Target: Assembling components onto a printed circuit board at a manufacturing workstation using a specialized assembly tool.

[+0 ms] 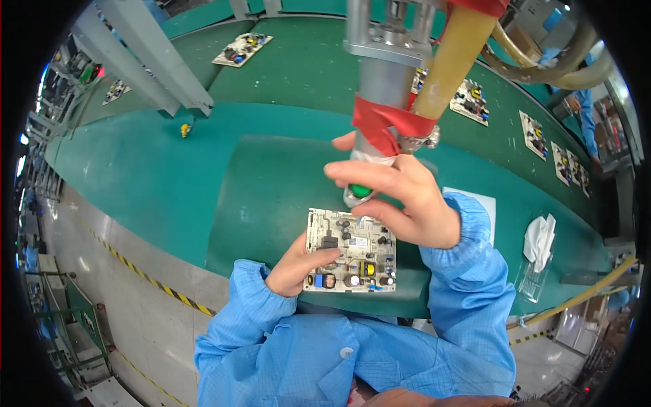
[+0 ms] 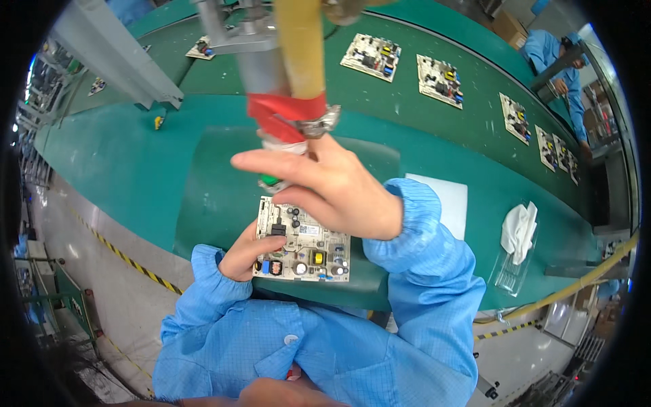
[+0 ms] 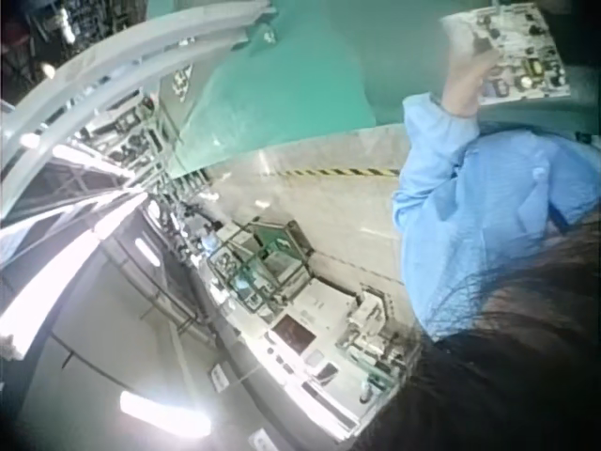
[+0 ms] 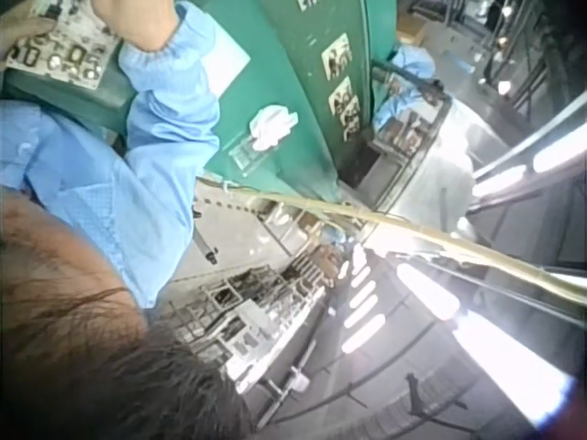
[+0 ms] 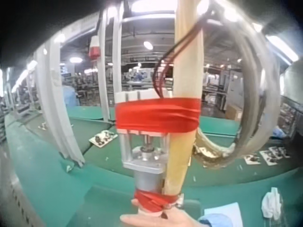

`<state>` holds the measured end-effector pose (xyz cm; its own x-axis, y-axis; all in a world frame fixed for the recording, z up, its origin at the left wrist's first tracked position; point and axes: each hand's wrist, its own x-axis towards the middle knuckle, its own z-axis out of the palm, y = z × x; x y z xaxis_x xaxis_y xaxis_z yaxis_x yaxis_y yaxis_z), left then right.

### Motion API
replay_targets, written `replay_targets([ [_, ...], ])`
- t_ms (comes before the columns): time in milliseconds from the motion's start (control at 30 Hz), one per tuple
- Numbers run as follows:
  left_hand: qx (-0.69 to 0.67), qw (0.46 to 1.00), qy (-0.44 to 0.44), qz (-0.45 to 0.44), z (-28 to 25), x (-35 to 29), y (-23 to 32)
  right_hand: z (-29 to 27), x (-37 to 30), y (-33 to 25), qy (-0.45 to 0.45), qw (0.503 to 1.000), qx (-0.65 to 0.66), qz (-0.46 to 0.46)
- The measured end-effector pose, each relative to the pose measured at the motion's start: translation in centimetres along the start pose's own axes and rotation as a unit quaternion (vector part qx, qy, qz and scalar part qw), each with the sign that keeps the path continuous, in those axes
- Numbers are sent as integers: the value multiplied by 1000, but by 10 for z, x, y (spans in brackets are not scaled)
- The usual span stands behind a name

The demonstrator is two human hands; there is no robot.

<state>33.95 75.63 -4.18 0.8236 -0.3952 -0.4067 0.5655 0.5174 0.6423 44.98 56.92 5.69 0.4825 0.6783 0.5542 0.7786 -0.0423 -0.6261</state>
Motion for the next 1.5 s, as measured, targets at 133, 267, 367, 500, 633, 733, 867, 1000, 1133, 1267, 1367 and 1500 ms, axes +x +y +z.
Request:
replay_targets([
  [133,7,998,-49,-28,12,-3,-4,10,-5,-2,-1,1000,22,-10],
  [267,-8,998,-53,-33,19,-11,0,13,-8,-7,-6,999,34,4],
  [367,3,998,-52,-38,21,-14,5,15,-10,-5,-8,998,57,16],
  [500,-2,998,-48,-47,19,-13,7,15,-10,-2,-4,999,51,14],
  [633,-11,998,-47,-31,13,-9,4,14,-8,2,-4,999,39,0],
  [733,-1,998,-52,-23,13,-8,6,14,-5,2,-6,999,40,-4],
  [867,-2,998,-60,-5,12,-6,7,14,-2,3,-9,999,26,-33],
  [1000,-8,998,-61,-5,10,-5,10,14,0,0,-18,999,35,-20],
  [1133,-10,998,-57,-19,8,-5,13,18,2,2,-6,999,22,-39],
  [1267,-13,999,-50,-6,7,-2,12,23,4,2,29,997,67,-22],
  [1367,-2,999,-51,-6,3,0,8,22,6,3,26,997,67,-20],
  [1500,48,997,-55,-5,5,-1,9,21,7,8,18,999,27,-42],
])
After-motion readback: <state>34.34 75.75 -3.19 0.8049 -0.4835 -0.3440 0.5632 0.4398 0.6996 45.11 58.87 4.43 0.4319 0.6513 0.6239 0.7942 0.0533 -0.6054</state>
